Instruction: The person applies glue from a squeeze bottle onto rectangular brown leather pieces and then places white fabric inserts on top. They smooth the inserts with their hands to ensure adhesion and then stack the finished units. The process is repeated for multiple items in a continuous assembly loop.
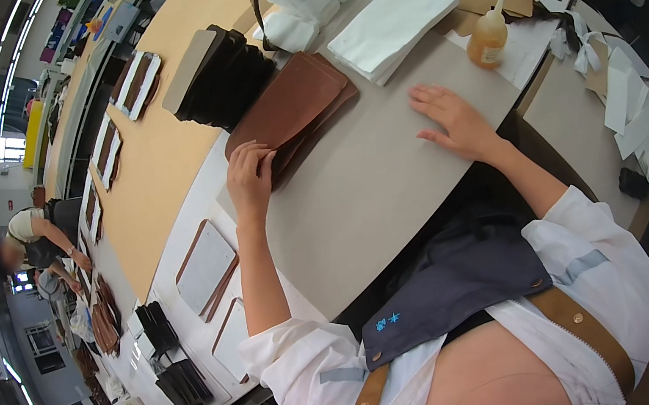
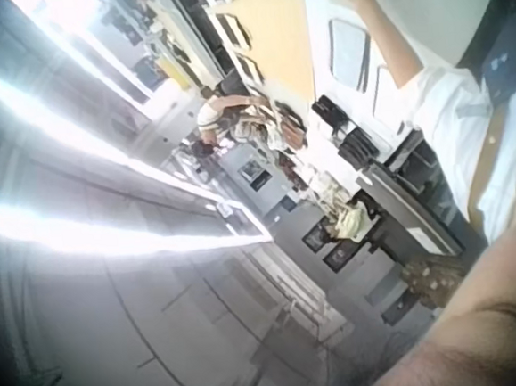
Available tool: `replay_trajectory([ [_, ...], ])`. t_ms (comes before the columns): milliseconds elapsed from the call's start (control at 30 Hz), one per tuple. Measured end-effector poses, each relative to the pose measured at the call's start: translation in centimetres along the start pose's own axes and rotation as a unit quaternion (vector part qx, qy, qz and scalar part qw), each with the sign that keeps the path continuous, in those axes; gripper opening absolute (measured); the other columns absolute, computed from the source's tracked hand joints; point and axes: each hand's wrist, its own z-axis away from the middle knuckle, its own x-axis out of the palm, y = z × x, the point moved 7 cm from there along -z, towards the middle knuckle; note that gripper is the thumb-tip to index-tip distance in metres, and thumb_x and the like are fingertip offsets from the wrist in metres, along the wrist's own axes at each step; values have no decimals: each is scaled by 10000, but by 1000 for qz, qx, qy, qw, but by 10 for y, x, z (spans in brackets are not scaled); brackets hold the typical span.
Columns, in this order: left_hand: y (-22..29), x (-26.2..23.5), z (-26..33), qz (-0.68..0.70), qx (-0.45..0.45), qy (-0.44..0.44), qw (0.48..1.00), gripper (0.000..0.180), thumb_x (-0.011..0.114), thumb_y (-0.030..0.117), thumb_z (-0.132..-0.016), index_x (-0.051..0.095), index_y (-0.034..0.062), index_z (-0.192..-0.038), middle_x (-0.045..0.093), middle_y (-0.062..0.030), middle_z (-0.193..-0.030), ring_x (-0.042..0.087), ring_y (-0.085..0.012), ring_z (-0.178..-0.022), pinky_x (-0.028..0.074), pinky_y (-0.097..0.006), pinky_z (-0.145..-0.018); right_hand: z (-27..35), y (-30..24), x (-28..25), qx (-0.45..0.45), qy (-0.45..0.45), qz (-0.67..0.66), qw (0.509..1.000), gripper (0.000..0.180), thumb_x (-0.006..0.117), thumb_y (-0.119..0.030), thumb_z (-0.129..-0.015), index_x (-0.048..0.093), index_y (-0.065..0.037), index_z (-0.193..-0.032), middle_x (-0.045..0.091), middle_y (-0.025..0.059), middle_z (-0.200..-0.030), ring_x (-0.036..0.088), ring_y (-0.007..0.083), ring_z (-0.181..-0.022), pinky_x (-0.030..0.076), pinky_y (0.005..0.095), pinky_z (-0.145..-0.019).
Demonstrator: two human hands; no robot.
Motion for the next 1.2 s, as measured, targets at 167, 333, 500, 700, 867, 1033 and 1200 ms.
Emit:
replay_trajectory([
  [167,14,-12,10,85,-116,48,989,73,739,18,-845,669,22,-867,727,-97,-1105,654,-293,-1161,555,-384,-869,17,51,-12,213,100,-607,759,667,465,-516,-1025,470,36,-1398,498,195,-1469,459,296,-1385,375,434,-1159],
  [333,87,-10,49,64,-14,12,998,99,766,30,-820,678,50,-860,734,-98,-1132,679,-278,-1144,562,-371,-879,23,79,-32,267,224,-898,267,812,319,-603,-1035,294,71,-1486,419,263,-1494,437,364,-1393,386,440,-1174],
  [500,133,13,81,88,14,-50,995,123,789,73,-805,680,57,-860,739,-86,-1114,688,-253,-1128,570,-362,-889,11,101,-33,234,267,-934,-35,768,441,-499,-1036,199,53,-1510,363,259,-1531,399,430,-1404,404,538,-1156],
  [700,157,22,97,85,8,-71,994,141,793,122,-813,699,59,-897,730,-81,-1143,679,-246,-1141,564,-362,-903,6,128,-27,224,276,-933,-50,641,525,-326,-1042,266,60,-1484,416,272,-1468,433,447,-1366,435,541,-1136],
  [867,160,20,91,114,-37,-108,987,231,778,170,-829,702,56,-1014,714,-87,-1155,668,-257,-1125,538,-377,-922,23,104,-63,295,372,-752,457,525,611,-198,-1009,387,41,-1419,481,218,-1416,517,343,-1296,481,479,-1095],
  [1033,164,49,37,120,15,-126,985,377,745,238,-859,654,28,-1158,642,-119,-1195,606,-302,-1090,498,-400,-926,23,70,-108,246,363,-560,703,554,697,-171,-959,398,-11,-1396,532,122,-1341,554,247,-1246,495,426,-1060],
  [1200,174,108,-3,48,66,-138,987,622,710,395,-877,560,-18,-1316,522,-169,-1375,469,-337,-1281,391,-448,-1069,26,40,-129,215,341,-379,833,659,809,-175,-874,391,-44,-1367,539,99,-1273,579,192,-1162,490,343,-1028],
])
